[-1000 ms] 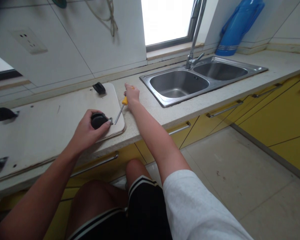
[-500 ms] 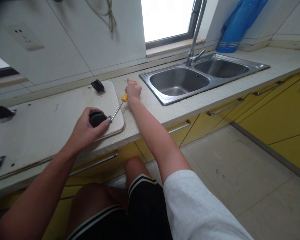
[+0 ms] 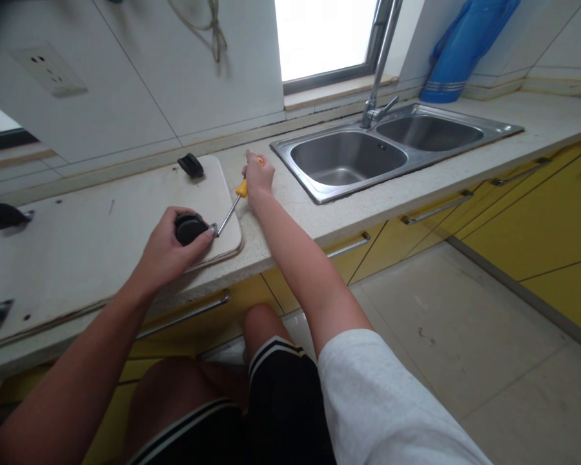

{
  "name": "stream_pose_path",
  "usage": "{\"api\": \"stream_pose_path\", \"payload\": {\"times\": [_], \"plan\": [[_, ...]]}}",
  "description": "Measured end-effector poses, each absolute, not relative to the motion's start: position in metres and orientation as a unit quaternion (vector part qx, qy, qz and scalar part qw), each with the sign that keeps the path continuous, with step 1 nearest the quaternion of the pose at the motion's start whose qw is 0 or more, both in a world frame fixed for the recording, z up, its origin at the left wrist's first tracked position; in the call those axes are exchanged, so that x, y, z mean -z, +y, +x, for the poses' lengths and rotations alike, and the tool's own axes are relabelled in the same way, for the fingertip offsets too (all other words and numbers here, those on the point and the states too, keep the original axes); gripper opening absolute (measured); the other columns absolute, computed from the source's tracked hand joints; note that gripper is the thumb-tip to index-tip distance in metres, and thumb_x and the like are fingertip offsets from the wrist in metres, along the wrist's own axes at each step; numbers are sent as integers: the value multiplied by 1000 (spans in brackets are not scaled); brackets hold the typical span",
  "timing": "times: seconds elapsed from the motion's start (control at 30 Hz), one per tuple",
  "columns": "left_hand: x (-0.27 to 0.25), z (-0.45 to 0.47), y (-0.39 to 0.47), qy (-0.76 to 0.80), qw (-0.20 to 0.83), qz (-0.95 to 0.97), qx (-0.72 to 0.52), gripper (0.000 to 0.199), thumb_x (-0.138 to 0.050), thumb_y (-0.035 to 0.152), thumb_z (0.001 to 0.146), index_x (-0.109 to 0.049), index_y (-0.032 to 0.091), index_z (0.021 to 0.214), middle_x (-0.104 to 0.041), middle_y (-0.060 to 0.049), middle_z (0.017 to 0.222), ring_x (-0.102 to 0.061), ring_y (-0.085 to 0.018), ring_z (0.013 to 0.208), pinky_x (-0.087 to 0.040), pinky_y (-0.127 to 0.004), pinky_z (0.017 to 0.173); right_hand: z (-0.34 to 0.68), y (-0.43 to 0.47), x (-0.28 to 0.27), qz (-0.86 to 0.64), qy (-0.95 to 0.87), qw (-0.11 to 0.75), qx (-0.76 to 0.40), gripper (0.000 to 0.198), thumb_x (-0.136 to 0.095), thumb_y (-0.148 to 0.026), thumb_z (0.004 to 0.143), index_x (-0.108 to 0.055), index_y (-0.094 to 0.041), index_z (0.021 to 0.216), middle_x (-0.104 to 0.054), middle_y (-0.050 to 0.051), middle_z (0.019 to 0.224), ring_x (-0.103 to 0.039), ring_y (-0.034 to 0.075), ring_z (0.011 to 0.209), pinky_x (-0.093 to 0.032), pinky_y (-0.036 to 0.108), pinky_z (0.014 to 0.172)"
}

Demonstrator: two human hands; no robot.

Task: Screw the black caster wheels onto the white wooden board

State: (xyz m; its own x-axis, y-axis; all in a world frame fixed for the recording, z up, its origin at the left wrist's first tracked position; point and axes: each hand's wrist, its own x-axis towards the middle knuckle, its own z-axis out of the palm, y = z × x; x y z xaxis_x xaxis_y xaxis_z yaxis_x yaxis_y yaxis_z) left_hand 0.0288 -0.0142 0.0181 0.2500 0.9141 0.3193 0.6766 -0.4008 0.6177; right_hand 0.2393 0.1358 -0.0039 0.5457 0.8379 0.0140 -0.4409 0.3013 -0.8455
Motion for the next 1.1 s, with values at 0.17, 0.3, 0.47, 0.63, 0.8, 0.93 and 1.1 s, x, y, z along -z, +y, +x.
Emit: {"api": "stream_pose_path", "payload": {"times": [0.17, 0.3, 0.47, 0.63, 0.8, 0.93, 1.1], "plan": [[-17, 28, -14, 513, 180, 772, -330, 49, -76, 56, 85, -59, 26, 120, -74, -6, 112, -71, -28, 98, -55, -42, 88, 239, 134, 1, -406, -239, 793, -386, 34, -66, -36, 109, -45, -28, 83, -42, -9, 65, -48, 11, 60, -38, 24, 61], [-17, 28, -14, 512, 175, 774, -329, 49, -76, 56, 85, -60, 26, 121, -75, -6, 113, -71, -28, 98, -56, -42, 88, 238, 134, 1, -401, -239, 796, -386, 32, -63, -37, 110, -47, -27, 84, -43, -10, 66, -49, 10, 59, -38, 25, 62], [-17, 28, -15, 513, 175, 773, -328, 50, -76, 56, 85, -60, 26, 121, -74, -5, 112, -71, -28, 97, -55, -41, 87, 237, 136, 3, -388, -242, 798, -393, 33, -65, -36, 110, -46, -27, 83, -42, -10, 65, -47, 10, 58, -37, 25, 61], [-17, 28, -14, 509, 176, 775, -331, 49, -76, 55, 85, -60, 26, 121, -73, -5, 111, -70, -28, 96, -54, -40, 86, 238, 140, 5, -386, -228, 802, -396, 38, -67, -44, 109, -47, -27, 82, -42, -10, 64, -48, 10, 59, -38, 24, 61], [-15, 26, -13, 503, 181, 777, -333, 49, -77, 55, 84, -59, 26, 120, -73, -5, 111, -70, -28, 97, -54, -41, 88, 253, 144, 5, -375, -202, 802, -419, 37, -68, -39, 107, -48, -26, 79, -46, -8, 67, -47, 9, 59, -39, 25, 60], [-15, 25, -12, 500, 190, 778, -330, 49, -78, 53, 83, -60, 27, 119, -73, -5, 111, -70, -28, 97, -55, -41, 89, 265, 147, 5, -382, -159, 798, -438, 35, -68, -40, 106, -50, -25, 80, -49, -7, 73, -49, 9, 60, -40, 25, 60], [-14, 24, -9, 501, 199, 776, -328, 50, -79, 53, 84, -61, 27, 121, -73, -4, 110, -71, -27, 96, -55, -41, 88, 254, 146, 6, -402, -158, 781, -452, 37, -68, -36, 105, -46, -26, 78, -47, -7, 69, -50, 10, 60, -38, 25, 58]]}}
